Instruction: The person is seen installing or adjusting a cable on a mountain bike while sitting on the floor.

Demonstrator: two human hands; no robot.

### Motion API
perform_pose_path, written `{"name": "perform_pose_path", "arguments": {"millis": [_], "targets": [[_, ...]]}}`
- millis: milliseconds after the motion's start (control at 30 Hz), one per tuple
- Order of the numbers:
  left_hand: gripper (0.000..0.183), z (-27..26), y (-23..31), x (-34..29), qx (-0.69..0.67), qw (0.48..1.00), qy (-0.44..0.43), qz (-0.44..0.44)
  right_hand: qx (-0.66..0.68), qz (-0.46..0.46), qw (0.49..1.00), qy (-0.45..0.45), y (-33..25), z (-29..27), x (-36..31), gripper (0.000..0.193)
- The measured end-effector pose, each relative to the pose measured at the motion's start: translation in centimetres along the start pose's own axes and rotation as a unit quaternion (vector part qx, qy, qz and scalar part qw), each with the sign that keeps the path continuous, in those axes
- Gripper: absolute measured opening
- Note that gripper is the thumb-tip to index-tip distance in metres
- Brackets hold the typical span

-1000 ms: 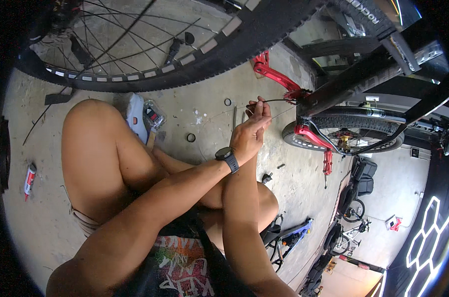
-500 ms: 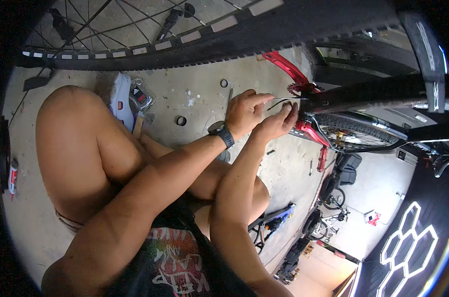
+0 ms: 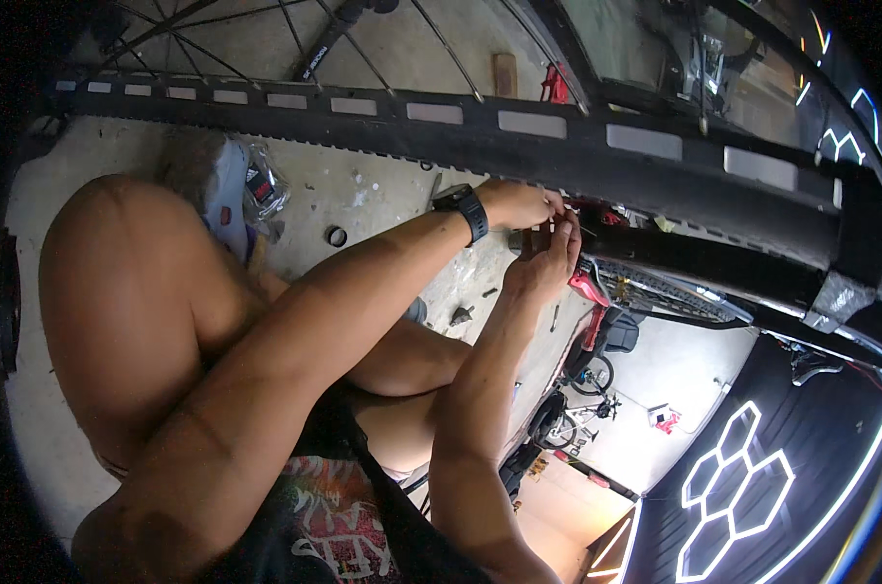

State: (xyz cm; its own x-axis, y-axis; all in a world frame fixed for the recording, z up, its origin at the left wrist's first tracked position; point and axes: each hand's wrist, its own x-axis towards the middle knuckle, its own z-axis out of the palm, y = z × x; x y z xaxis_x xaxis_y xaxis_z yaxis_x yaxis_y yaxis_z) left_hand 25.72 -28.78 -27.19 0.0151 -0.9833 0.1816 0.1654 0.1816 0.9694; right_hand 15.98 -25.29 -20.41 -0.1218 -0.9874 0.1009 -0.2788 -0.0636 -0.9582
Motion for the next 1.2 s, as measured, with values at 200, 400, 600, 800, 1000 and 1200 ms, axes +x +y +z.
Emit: {"name": "perform_pose_path", "arguments": {"millis": [200,400,600,800,1000,1200], "targets": [[0.027,3.1,-2.4,-0.9,-0.113,0.993,0.023,-0.005,0.058,-0.042,0.997,-0.007,1.9,-0.4,1.6,0.014],[0.022,2.8,-6.1,-4.2,-0.373,0.906,-0.076,-0.188,-0.051,-0.095,0.993,0.045,2.5,-2.2,1.2,0.023],[0.021,2.1,-4.5,-4.9,-0.423,0.881,-0.072,-0.197,0.019,-0.049,0.996,0.077,0.1,1.9,-0.2,0.023],[0.017,3.9,-4.3,-4.2,-0.214,0.973,0.071,-0.059,-0.013,-0.078,0.996,0.042,1.7,0.2,1.2,0.023],[0.016,5.7,-4.9,-4.4,-0.207,0.968,0.142,-0.028,-0.01,-0.093,0.995,0.029,2.5,-0.3,1.4,0.019],[0.015,6.2,-6.4,-4.3,-0.159,0.961,0.219,-0.062,-0.051,-0.035,0.997,0.043,3.2,0.5,0.6,0.016]]}}
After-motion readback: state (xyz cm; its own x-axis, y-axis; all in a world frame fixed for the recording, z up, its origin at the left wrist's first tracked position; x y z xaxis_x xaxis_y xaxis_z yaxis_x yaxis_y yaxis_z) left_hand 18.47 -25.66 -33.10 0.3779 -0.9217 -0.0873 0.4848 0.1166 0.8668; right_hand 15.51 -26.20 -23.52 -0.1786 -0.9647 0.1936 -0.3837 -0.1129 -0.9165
